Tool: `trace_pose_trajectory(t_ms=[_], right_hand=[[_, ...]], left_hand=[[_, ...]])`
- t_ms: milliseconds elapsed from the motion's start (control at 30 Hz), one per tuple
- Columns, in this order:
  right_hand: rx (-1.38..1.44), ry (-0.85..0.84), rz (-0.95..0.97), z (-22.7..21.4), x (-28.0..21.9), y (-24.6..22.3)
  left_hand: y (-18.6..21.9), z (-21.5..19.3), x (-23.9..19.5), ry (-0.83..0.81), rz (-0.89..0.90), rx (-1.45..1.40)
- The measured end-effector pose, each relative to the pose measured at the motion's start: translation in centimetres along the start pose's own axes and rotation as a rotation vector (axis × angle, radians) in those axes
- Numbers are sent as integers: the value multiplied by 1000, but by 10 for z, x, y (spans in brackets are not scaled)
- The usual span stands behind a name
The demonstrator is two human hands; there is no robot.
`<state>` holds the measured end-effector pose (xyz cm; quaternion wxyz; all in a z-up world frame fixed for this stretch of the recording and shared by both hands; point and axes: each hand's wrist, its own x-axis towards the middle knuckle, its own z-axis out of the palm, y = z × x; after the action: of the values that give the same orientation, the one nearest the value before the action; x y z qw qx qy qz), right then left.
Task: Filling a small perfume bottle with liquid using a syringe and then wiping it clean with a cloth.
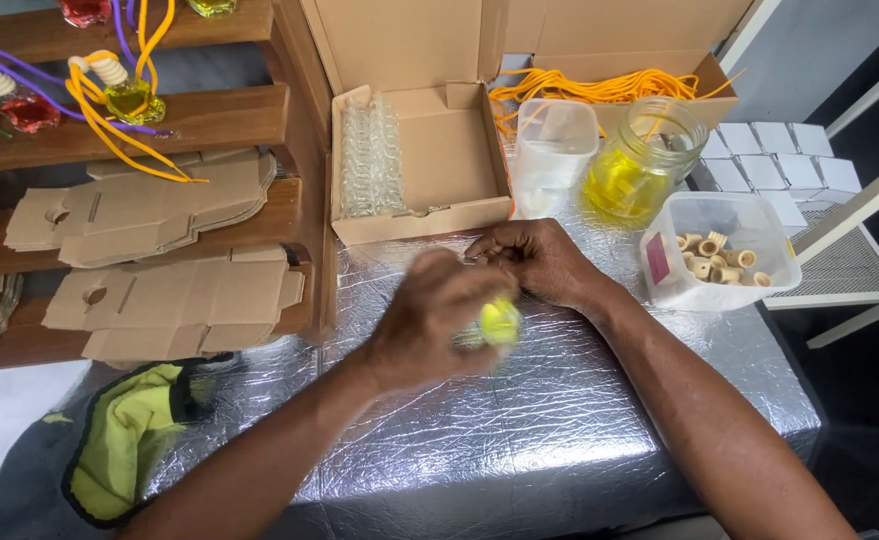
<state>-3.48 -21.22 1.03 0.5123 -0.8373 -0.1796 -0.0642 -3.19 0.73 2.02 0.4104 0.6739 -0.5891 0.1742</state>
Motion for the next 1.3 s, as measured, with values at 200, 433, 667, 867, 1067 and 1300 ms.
trace_pose_trajectory(t_ms=[200, 433, 667, 867, 1067, 1300], right_hand=[[-20, 10, 37, 0, 3, 11], [-15, -8, 85, 3, -4, 14], [-2, 49, 51, 1, 0, -12], [-10, 164, 20, -10, 0, 3], [-25, 180, 12, -10, 1, -8], [-43, 174, 40, -8, 0, 6]], left_hand=[[-33, -24, -4, 133, -219, 54], [-2, -4, 1, -72, -58, -184], [1, -16, 7, -266, -283, 73], [0, -29, 11, -437, -516, 144], [1, -37, 14, -482, -466, -45], [18, -1, 0, -561, -250, -298]])
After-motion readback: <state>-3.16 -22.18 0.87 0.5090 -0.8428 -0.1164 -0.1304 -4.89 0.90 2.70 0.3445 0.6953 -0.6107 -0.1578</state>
